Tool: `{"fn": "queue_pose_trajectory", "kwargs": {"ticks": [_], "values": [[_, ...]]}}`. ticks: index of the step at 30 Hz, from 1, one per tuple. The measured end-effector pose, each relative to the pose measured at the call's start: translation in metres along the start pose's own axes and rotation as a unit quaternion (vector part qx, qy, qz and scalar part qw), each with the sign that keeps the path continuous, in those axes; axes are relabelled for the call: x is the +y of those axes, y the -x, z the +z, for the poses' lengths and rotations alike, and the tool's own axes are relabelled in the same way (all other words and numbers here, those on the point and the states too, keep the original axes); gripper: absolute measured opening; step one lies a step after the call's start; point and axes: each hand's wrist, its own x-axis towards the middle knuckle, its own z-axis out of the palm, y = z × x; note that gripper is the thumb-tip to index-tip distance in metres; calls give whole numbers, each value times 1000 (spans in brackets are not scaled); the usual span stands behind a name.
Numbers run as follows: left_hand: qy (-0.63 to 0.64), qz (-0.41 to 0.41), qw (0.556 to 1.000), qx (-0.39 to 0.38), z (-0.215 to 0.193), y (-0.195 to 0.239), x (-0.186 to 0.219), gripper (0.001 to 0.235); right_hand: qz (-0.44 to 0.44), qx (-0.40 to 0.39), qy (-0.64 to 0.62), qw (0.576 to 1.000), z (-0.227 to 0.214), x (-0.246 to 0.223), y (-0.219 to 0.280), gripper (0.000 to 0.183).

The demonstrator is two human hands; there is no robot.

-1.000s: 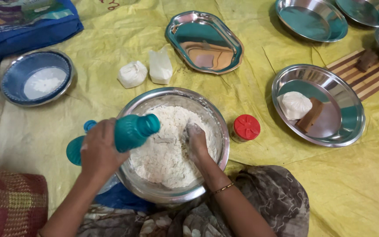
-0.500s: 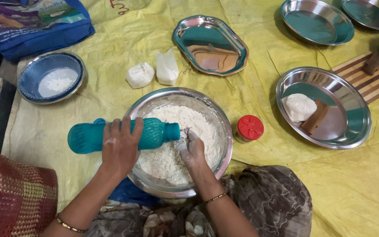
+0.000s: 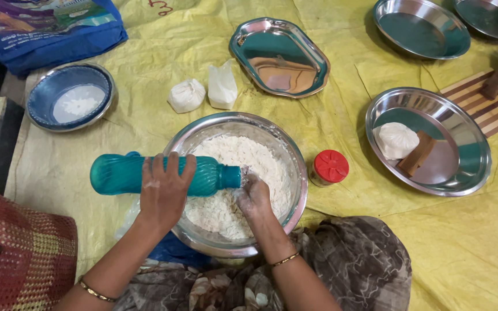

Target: The person kneads a large quantity of dough in a metal bowl using both hands. They periodically add water from a blue bottle to adjust the consistency. The task continues with repetitive kneading motions throughout the clip.

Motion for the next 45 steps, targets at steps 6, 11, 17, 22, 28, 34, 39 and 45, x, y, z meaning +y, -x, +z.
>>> {"fn": "queue_pose_trajectory", "kwargs": {"ticks": [6,11,17,22,28,34,39,45], "values": [[51,-43,998,-13,-9,7,-4,73,66,-207,382,898,-2,-27,8,25],[85,-62,994,-23,-16,13,-14,85,0,-292,881,372,6,-82,24,25],[92,-81,992,-33,-21,19,-21,85,-49,-126,744,654,21,-139,20,26],[94,-60,994,-23,-22,12,-13,86,-85,-24,303,949,7,-109,7,28],[67,-20,997,13,-8,-6,5,63,-48,28,8,998,-22,-54,-30,25],[16,-17,1000,16,18,-23,17,55,-70,-99,-40,992,-63,-38,-87,20],[-13,-33,999,8,37,-31,25,56,-60,28,-136,988,-52,-40,-111,15],[-5,-90,995,35,40,-37,9,54,-80,27,-60,995,7,-54,-135,20]]}}
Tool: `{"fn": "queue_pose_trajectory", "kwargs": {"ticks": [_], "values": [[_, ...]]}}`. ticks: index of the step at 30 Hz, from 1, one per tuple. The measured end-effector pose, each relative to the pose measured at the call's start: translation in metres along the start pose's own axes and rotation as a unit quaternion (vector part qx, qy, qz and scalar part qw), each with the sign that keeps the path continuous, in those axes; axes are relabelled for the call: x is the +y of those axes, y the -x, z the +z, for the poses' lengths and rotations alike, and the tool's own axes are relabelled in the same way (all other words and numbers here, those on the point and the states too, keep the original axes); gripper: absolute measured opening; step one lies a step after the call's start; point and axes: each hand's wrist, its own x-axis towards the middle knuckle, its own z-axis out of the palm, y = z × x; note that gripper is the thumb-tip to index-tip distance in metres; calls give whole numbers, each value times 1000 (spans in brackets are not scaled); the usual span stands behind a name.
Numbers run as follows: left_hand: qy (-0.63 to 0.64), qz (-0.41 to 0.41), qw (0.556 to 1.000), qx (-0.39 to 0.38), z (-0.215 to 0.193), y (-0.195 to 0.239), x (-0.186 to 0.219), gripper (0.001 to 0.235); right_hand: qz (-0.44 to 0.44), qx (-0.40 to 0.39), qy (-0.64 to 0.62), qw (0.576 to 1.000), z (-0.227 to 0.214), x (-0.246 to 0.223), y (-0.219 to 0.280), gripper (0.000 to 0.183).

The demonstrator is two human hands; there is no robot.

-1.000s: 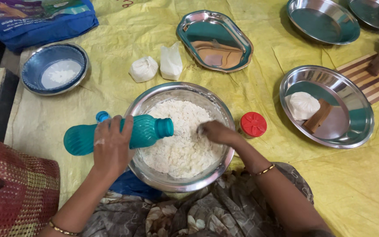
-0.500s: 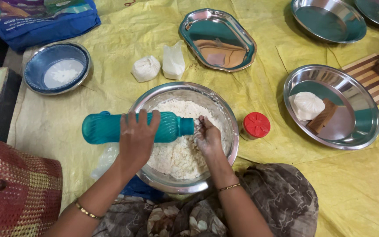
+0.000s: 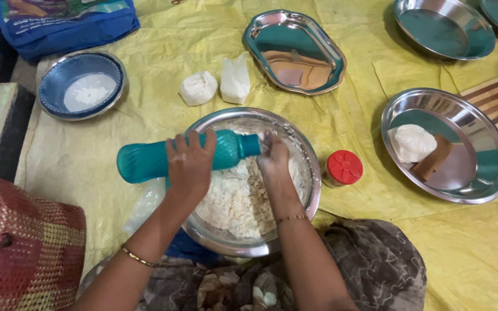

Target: The person kneads a large quantity of dough in a metal bowl using both hands. They periodically add water from a blue bottle to adjust the consistency. The task continues with repetitive kneading motions throughout the clip.

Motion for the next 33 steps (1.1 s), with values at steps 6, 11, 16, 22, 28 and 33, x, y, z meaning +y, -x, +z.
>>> {"fn": "queue_pose_trajectory", "kwargs": {"ticks": [6,11,16,22,28,33], "values": [[51,-62,994,-76,-27,3,-40,88,50,-193,378,904,76,46,23,17],[46,-106,991,-70,-47,12,-69,92,162,-435,575,673,78,60,114,35],[55,-116,987,-93,-62,32,-79,91,165,-360,629,669,57,2,147,32],[28,-60,991,-118,-62,44,-57,86,58,-170,322,930,25,-21,122,31],[9,7,999,-40,-36,34,-29,58,43,-84,122,988,-2,15,82,28],[-38,27,999,-18,-25,22,-19,59,57,-84,80,992,-5,22,59,24]]}}
